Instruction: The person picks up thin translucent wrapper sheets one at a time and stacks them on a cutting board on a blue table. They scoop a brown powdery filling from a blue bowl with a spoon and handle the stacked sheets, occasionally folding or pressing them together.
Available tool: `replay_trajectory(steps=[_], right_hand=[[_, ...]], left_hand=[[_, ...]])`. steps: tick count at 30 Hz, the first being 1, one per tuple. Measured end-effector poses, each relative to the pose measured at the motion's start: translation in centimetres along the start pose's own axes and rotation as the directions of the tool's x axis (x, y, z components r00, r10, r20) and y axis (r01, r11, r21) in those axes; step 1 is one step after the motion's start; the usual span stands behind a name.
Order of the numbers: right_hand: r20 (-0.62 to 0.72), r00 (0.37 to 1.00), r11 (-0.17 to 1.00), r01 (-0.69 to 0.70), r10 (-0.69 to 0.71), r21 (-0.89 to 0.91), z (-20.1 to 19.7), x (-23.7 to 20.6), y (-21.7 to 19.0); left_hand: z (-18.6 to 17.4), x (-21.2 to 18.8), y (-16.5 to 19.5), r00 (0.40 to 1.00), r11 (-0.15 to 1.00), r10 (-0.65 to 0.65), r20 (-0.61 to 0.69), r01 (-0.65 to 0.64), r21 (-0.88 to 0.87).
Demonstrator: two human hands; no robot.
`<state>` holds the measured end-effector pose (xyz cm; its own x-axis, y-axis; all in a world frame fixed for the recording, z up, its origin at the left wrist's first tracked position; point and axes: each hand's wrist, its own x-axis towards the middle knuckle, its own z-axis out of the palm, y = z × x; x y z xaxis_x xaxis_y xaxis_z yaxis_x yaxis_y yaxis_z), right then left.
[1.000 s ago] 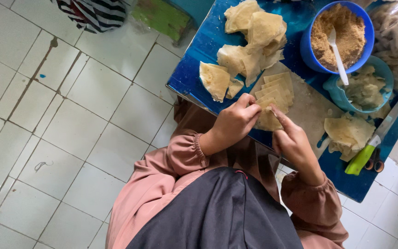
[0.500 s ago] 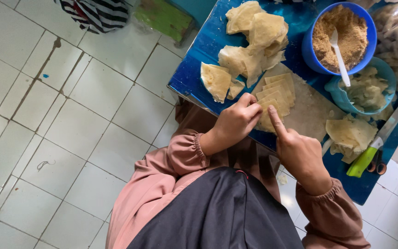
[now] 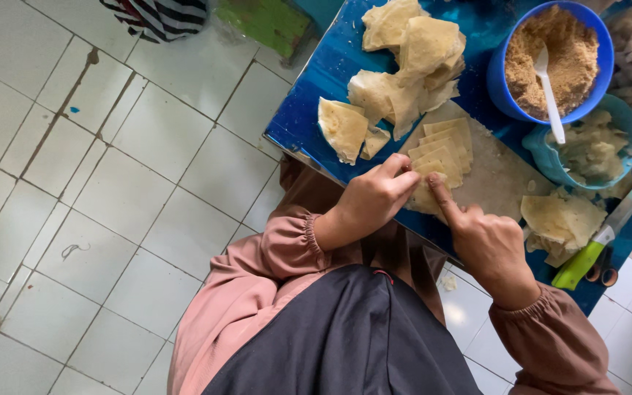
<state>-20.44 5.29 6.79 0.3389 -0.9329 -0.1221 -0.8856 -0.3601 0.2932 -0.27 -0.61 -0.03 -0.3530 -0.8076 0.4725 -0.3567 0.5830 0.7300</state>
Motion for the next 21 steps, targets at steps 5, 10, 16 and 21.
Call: replay_trajectory(steps=[5, 10, 16, 21], right_hand=[[0.017, 1.000, 0.991, 0.000, 0.002, -0.131, 0.0, 0.1, 0.6], [-0.030, 1.000, 0.979, -0.009, 0.003, -0.204, 0.0, -0.1, 0.9], [0.032, 0.996, 0.958, -0.089, 0.084, 0.271, 0.1, 0.3, 3.1], [0.240, 0.951, 0.490, -0.307, 0.197, 0.816, 0.0, 0.6, 4.4]], left_hand=[[-0.2, 0.2, 0.0, 0.996, 0.992, 0.038, 0.078, -0.047, 0.114], [-0.2, 0.4, 0.2, 0.989, 0.964, 0.122, 0.086, -0.139, 0.228], [0.2, 1.7, -0.4, 0.991, 0.982, 0.063, 0.114, -0.082, 0.172], [0.4, 2.0, -1.3, 0.983, 0.999, -0.008, 0.182, -0.001, 0.050]])
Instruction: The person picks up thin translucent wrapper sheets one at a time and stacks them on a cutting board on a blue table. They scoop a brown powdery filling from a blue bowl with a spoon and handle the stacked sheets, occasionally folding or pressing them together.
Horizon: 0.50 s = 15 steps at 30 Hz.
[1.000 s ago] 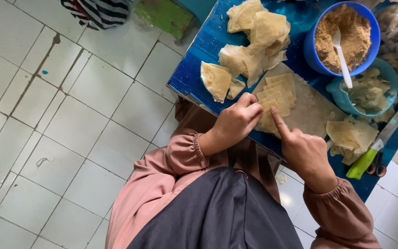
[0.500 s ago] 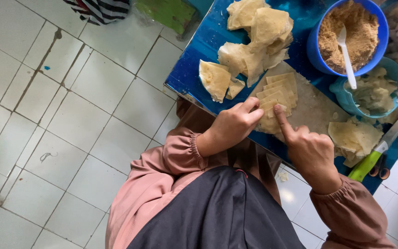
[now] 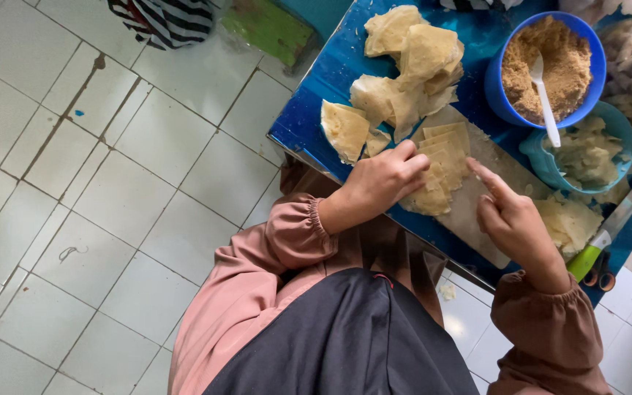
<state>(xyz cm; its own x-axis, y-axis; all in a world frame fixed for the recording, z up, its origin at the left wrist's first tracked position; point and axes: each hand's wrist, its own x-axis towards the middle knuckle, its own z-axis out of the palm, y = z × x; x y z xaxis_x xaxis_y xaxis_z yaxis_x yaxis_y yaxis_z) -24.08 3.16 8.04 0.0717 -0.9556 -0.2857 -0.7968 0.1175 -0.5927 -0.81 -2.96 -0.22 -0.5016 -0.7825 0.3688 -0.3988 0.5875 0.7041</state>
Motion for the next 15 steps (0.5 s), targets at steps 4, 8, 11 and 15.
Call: replay_trajectory(steps=[4, 8, 11, 15], right_hand=[[0.076, 0.967, 0.839, 0.248, -0.242, -0.484, 1.6, 0.2, -1.2], [0.137, 0.973, 0.622, 0.223, -0.184, -0.751, 2.3, 0.9, -2.4], [0.130, 0.968, 0.529, 0.228, -0.216, -0.817, 1.9, 1.1, -2.6], [0.123, 0.967, 0.526, 0.226, -0.224, -0.820, 1.3, 1.9, -1.9]], left_hand=[[0.3, 0.1, -0.5, 0.999, 1.000, -0.024, -0.024, 0.024, -0.013], [0.5, 0.2, -0.7, 0.997, 0.997, -0.073, -0.018, 0.073, -0.010], [0.4, 0.2, -0.7, 0.998, 0.999, -0.052, -0.022, 0.052, -0.013], [0.1, 0.5, -0.8, 1.000, 1.000, -0.028, -0.005, 0.028, -0.003]])
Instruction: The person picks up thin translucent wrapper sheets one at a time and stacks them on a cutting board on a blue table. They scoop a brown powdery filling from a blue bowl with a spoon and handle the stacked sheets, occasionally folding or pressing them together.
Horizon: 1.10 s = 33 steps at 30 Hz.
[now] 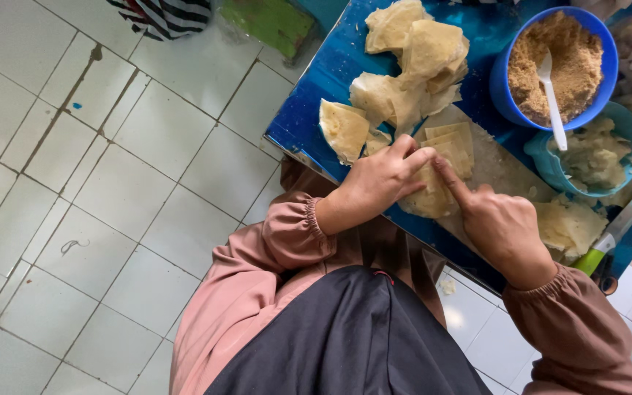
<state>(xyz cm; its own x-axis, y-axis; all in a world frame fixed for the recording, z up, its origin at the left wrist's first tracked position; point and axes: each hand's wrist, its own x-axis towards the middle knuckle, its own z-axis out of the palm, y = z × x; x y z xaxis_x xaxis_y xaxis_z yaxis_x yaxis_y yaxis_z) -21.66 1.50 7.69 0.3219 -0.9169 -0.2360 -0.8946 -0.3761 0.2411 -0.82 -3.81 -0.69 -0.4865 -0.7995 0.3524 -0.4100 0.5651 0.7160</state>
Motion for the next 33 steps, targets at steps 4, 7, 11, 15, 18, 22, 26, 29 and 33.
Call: replay_trajectory(steps=[4, 7, 11, 15, 18, 22, 26, 29, 33], right_hand=[[0.032, 0.999, 0.999, -0.035, 0.036, -0.041, 0.6, 0.4, 0.4], [0.024, 0.998, 0.998, -0.059, 0.059, -0.022, 0.5, 0.6, 0.6], [0.011, 0.996, 0.996, -0.094, 0.093, 0.011, 0.0, 0.7, 1.0], [-0.083, 0.981, 0.983, -0.169, 0.175, 0.069, -0.7, 0.7, 1.2], [-0.203, 0.950, 0.955, -0.189, 0.236, 0.228, -0.7, 0.2, 1.5], [-0.342, 0.922, 0.790, 0.071, 0.181, 0.609, 0.9, 0.6, 2.0], [-0.325, 0.941, 0.632, 0.194, 0.097, 0.750, 3.6, 2.2, 2.0], [-0.303, 0.951, 0.609, 0.204, 0.063, 0.766, 4.9, 3.3, 2.1], [-0.240, 0.970, 0.833, 0.102, 0.038, 0.544, 5.1, 3.5, 2.0]], left_hand=[[-0.2, 0.4, -0.1, 0.997, 1.000, -0.008, 0.078, 0.007, 0.015], [-0.3, 0.5, -0.1, 0.996, 1.000, -0.004, 0.091, 0.002, 0.024], [-0.3, 0.5, 0.0, 0.996, 1.000, 0.016, 0.087, -0.019, 0.026], [-0.5, 0.4, 0.1, 0.995, 0.998, 0.008, 0.099, -0.014, 0.057], [-0.6, 0.3, 0.3, 0.995, 0.999, 0.015, 0.100, -0.020, 0.047], [-0.6, 0.3, 0.3, 0.994, 0.997, 0.019, 0.111, -0.028, 0.077], [-0.5, 0.4, -0.1, 0.985, 0.952, 0.149, 0.086, -0.166, 0.256], [-0.4, 0.5, -0.8, 0.971, 0.921, 0.227, 0.077, -0.240, 0.306], [0.1, 0.5, -1.4, 0.970, 0.911, 0.240, 0.044, -0.241, 0.336]])
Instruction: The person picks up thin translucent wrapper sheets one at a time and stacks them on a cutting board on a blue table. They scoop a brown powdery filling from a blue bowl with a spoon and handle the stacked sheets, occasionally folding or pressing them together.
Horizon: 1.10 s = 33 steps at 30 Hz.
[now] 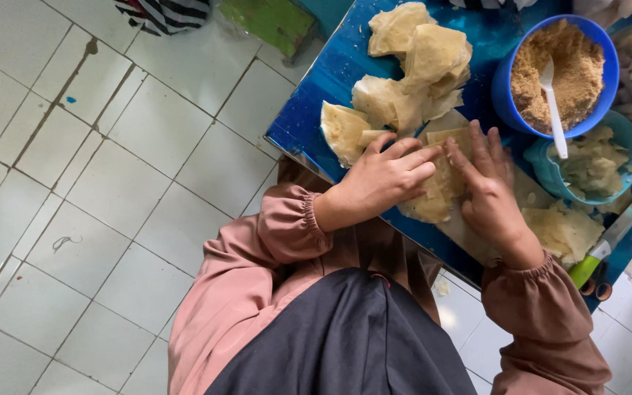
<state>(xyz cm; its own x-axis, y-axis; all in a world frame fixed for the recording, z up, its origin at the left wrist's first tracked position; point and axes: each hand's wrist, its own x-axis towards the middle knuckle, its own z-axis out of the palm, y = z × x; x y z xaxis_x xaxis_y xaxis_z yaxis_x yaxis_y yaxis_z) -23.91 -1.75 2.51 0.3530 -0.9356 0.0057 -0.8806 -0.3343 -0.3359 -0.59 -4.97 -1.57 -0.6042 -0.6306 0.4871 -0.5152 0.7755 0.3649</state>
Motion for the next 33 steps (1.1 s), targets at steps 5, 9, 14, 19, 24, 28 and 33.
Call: replay_trajectory(steps=[5, 9, 14, 19, 24, 28, 33], right_hand=[[0.022, 1.000, 0.869, 0.026, -0.017, -0.493, -0.7, -0.6, -0.8], [0.011, 0.999, 0.789, 0.045, -0.049, -0.612, -1.8, -0.9, -1.7], [-0.022, 0.989, 0.831, 0.112, -0.148, -0.545, -3.6, -1.5, -2.9], [0.059, 0.985, 0.703, 0.155, -0.160, -0.695, -3.7, -1.3, -3.2], [0.029, 0.985, 0.796, 0.155, -0.170, -0.585, -3.4, -0.2, -2.1], [-0.008, 0.990, 0.802, 0.110, -0.142, -0.587, -2.8, 0.7, -1.3], [-0.066, 0.989, 0.835, 0.075, -0.132, -0.545, -2.4, 1.2, -1.3]], left_hand=[[0.2, 0.0, -0.1, 0.999, 1.000, 0.003, 0.039, -0.003, 0.015], [-0.2, 0.1, 0.0, 0.999, 1.000, 0.003, 0.052, -0.004, 0.015], [-0.5, 0.1, -0.1, 0.999, 1.000, -0.002, 0.054, 0.001, 0.014], [-0.1, 0.3, -0.3, 0.999, 0.999, -0.002, 0.039, 0.004, -0.033], [-0.1, 0.4, -0.2, 0.999, 1.000, -0.001, 0.048, 0.002, -0.006], [-0.1, 0.5, -0.3, 0.999, 1.000, -0.001, 0.041, 0.002, -0.027], [0.3, 0.4, -0.6, 0.999, 0.999, 0.006, 0.031, -0.005, -0.042]])
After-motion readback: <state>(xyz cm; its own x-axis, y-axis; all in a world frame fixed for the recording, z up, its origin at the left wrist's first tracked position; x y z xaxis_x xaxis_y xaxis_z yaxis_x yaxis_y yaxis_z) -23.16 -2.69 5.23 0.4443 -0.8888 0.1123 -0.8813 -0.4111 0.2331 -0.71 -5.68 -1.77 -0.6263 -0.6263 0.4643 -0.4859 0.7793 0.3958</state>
